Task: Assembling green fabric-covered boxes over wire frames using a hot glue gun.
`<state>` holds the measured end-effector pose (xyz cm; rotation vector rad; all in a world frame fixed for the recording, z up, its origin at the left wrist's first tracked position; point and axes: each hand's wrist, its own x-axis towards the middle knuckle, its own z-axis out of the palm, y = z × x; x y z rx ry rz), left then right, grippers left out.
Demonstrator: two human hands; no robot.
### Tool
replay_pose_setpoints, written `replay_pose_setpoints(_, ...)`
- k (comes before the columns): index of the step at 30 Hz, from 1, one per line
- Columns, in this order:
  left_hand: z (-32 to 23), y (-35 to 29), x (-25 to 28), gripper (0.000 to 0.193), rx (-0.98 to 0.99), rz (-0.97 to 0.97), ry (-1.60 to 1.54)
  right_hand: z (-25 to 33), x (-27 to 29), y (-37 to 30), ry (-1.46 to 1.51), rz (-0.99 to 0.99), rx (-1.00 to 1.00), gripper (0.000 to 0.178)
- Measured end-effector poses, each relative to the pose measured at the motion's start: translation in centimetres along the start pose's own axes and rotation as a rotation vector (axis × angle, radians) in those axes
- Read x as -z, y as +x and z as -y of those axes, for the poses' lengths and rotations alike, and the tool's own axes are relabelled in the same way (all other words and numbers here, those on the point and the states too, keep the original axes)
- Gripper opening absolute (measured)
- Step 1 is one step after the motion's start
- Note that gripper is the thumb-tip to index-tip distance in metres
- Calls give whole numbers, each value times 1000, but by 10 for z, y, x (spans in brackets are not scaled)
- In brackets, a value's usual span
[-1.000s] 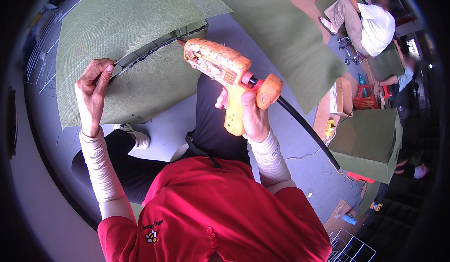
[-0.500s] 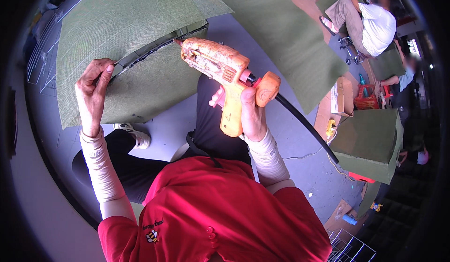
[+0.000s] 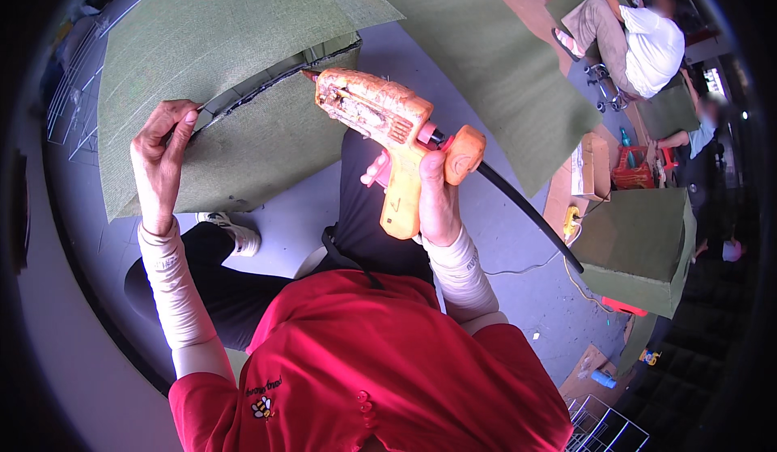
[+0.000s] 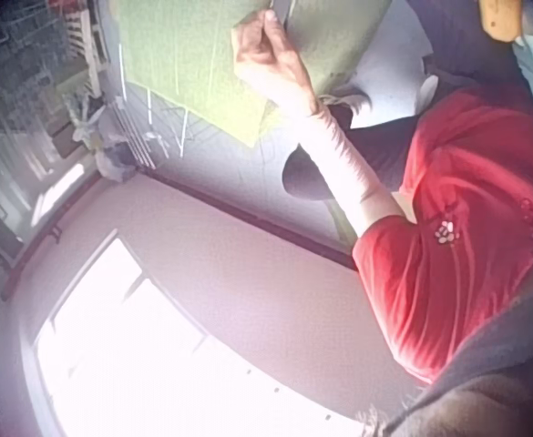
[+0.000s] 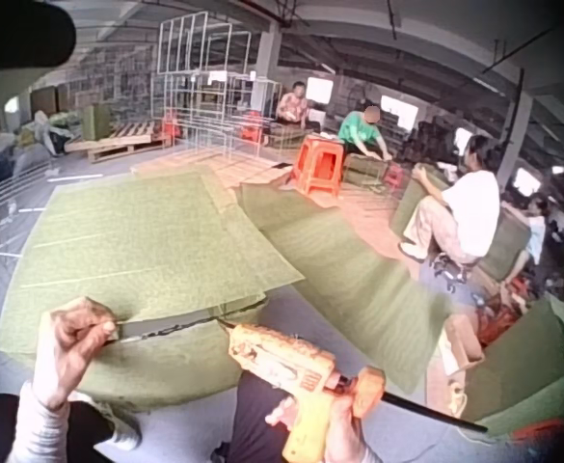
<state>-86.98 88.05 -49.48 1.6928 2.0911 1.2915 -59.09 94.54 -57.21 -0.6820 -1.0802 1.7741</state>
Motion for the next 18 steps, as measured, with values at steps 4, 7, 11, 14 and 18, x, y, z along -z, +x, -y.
replay_pose_setpoints(4, 1, 0, 0, 11, 10, 1, 0, 1, -4, 1, 121, -48, -45, 81)
replay_pose_setpoints(7, 3, 0, 0, 14, -28, 12, 10, -5, 6, 3, 80, -40, -104, 79)
replay_pose_setpoints(11, 3, 0, 1, 14, -33, 15, 5, -7, 8, 4, 45, -75, -146, 76)
replay_pose_setpoints(14, 1, -1, 2, 12, -4, 9, 3, -7, 4, 4, 2, -115, -136, 77)
replay_pose_setpoints(18, 3, 0, 2, 12, 10, 11, 13, -7, 14, 7, 86, -58, -84, 72)
